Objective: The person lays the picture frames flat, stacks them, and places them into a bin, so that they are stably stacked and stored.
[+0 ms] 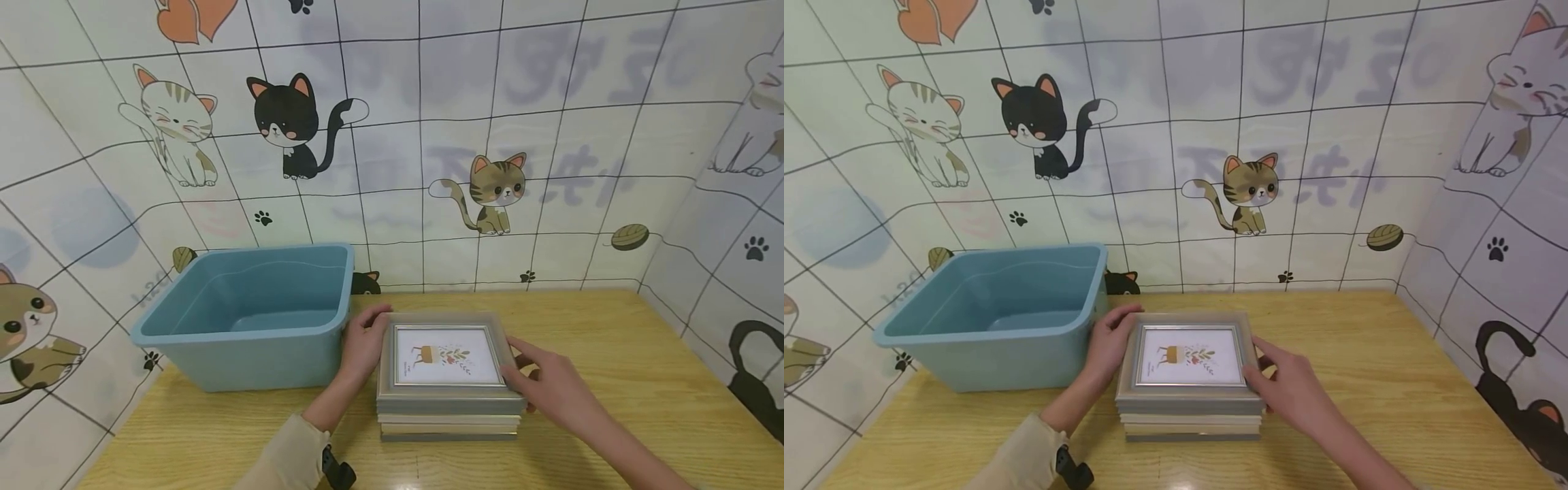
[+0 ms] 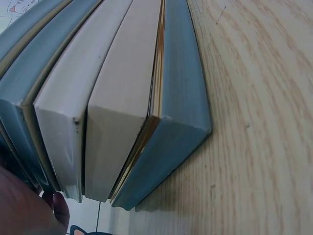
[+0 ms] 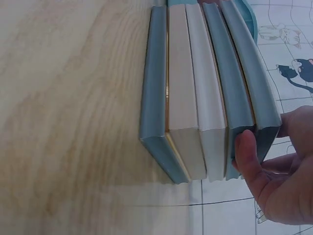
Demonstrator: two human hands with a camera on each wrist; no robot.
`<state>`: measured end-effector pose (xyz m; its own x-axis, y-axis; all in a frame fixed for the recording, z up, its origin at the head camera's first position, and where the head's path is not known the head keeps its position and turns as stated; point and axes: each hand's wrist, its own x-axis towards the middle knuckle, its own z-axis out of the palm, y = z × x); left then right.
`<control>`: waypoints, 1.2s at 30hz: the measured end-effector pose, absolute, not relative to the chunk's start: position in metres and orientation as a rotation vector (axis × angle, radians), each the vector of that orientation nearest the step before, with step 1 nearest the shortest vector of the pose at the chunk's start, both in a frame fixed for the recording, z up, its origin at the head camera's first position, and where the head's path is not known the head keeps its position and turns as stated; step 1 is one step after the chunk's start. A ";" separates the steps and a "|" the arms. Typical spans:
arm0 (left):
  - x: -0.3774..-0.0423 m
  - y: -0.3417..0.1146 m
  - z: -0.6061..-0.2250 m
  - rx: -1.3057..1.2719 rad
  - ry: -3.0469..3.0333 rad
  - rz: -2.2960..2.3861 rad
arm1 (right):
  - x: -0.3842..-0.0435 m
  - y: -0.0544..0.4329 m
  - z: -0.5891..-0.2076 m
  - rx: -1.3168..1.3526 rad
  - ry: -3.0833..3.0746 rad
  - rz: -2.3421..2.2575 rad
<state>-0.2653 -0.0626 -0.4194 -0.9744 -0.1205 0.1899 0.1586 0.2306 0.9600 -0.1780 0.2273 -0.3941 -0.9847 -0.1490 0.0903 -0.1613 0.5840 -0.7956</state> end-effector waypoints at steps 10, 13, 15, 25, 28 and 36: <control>-0.263 -0.065 -0.416 -0.014 -2.313 -1.838 | -0.177 0.229 -0.407 0.169 -2.715 1.575; -0.259 -0.065 -0.411 -0.020 -2.371 -1.803 | -0.177 0.230 -0.406 0.203 -2.719 1.527; -0.253 -0.064 -0.404 -0.098 -2.415 -1.736 | -0.178 0.231 -0.403 0.227 -2.717 1.442; -0.206 -0.074 -0.355 -0.704 -2.290 -1.329 | -0.191 0.234 -0.358 0.334 -2.552 1.122; -0.200 -0.093 -0.334 -0.819 -2.158 -1.219 | -0.197 0.221 -0.338 0.435 -2.534 1.138; -0.200 -0.185 -0.299 -0.549 -2.242 -1.002 | -0.222 0.146 -0.301 0.672 -2.588 1.272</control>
<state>-0.2004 -0.1850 -0.2990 -0.7244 0.1187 0.6791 0.5853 0.6264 0.5148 -0.2216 0.1456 -0.3010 -0.8816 -0.3159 0.3506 -0.4706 0.5316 -0.7043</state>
